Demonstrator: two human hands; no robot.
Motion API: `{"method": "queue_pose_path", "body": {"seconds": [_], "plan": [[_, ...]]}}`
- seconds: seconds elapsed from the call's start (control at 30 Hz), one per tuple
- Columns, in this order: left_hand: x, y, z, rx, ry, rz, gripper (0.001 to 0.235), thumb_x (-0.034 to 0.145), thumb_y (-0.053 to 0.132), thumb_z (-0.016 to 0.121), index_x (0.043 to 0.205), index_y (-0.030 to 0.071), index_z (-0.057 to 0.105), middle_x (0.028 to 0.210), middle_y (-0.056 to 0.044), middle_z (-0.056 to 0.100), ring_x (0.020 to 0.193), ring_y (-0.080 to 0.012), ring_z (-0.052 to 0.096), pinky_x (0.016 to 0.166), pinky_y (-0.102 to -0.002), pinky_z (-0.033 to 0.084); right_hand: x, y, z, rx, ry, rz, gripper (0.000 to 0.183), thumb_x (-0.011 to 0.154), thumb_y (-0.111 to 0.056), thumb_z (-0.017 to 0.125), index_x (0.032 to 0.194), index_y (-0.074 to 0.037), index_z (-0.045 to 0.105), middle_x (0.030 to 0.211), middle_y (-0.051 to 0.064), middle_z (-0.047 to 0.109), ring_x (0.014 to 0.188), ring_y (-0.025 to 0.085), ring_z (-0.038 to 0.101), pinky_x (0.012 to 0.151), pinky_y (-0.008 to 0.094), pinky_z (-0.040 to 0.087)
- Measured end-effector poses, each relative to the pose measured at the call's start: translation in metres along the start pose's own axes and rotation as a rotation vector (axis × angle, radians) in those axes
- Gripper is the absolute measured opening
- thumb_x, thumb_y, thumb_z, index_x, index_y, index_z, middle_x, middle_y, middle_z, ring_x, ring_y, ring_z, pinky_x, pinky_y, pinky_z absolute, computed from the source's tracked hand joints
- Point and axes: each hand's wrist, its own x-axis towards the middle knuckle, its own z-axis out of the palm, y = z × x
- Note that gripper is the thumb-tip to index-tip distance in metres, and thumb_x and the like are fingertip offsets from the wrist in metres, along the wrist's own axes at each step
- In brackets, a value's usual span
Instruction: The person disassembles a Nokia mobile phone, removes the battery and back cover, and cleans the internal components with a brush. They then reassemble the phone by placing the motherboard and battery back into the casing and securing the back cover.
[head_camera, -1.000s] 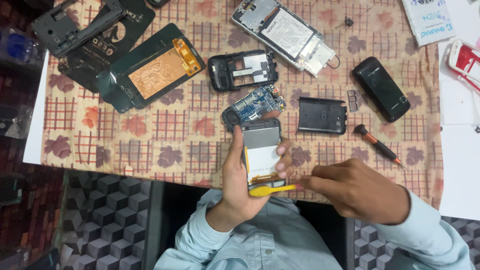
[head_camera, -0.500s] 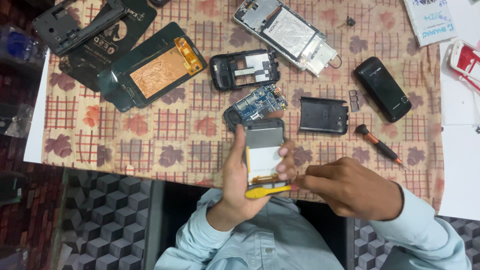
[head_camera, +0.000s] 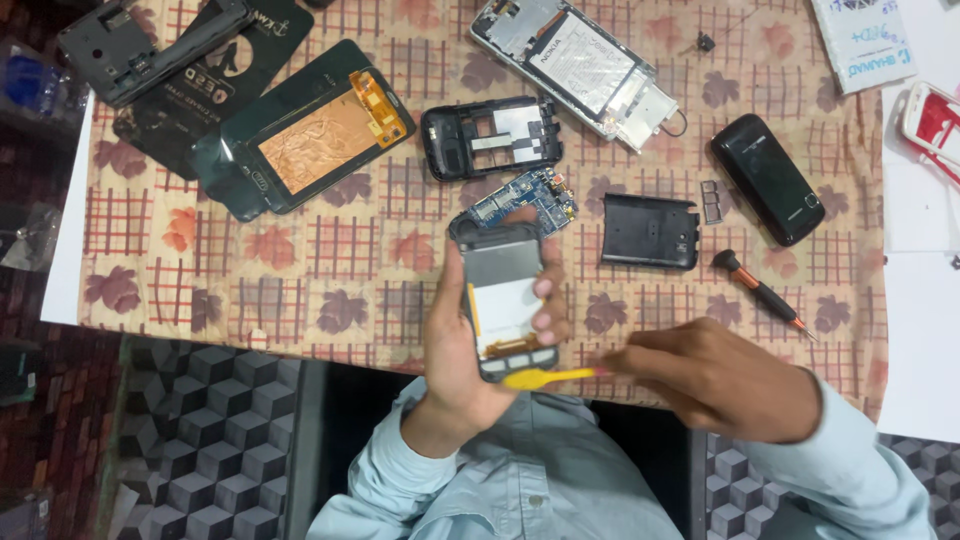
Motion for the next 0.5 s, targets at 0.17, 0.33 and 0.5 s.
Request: {"method": "queue_pose_path", "body": {"seconds": [0.17,0.33,0.5], "plan": [[-0.002,0.002,-0.003,0.077,0.003,0.081,0.063,0.111,0.056,0.03,0.154,0.01,0.038,0.108,-0.012,0.051,0.083,-0.0183,0.049,0.075,-0.033,0.045,-0.01,-0.003,-0.014,-0.051,0.08,0.007,0.035,0.082,0.005,0.059,0.115,-0.002,0.068,0.079,0.009,0.073,0.06,0.019,0.074,0.047,0.035,0.056],[0.001,-0.008,-0.001,-0.016,-0.066,-0.015,0.064,0.114,0.058,0.029,0.155,0.01,0.037,0.103,-0.011,0.049,0.084,-0.0191,0.05,0.077,-0.033,0.046,0.004,-0.007,0.001,-0.115,-0.004,-0.026,0.036,0.076,0.004,0.064,0.111,0.0,0.069,0.074,0.01,0.07,0.049,0.024,0.064,0.041,0.042,0.047],[-0.004,-0.001,-0.005,0.018,-0.051,0.023,0.063,0.113,0.056,0.028,0.155,0.01,0.038,0.104,-0.012,0.05,0.084,-0.0206,0.052,0.079,-0.035,0.048,0.002,-0.012,-0.003,-0.134,0.041,-0.045,0.035,0.077,0.005,0.064,0.112,0.0,0.068,0.075,0.01,0.069,0.05,0.025,0.063,0.043,0.041,0.048]]}}
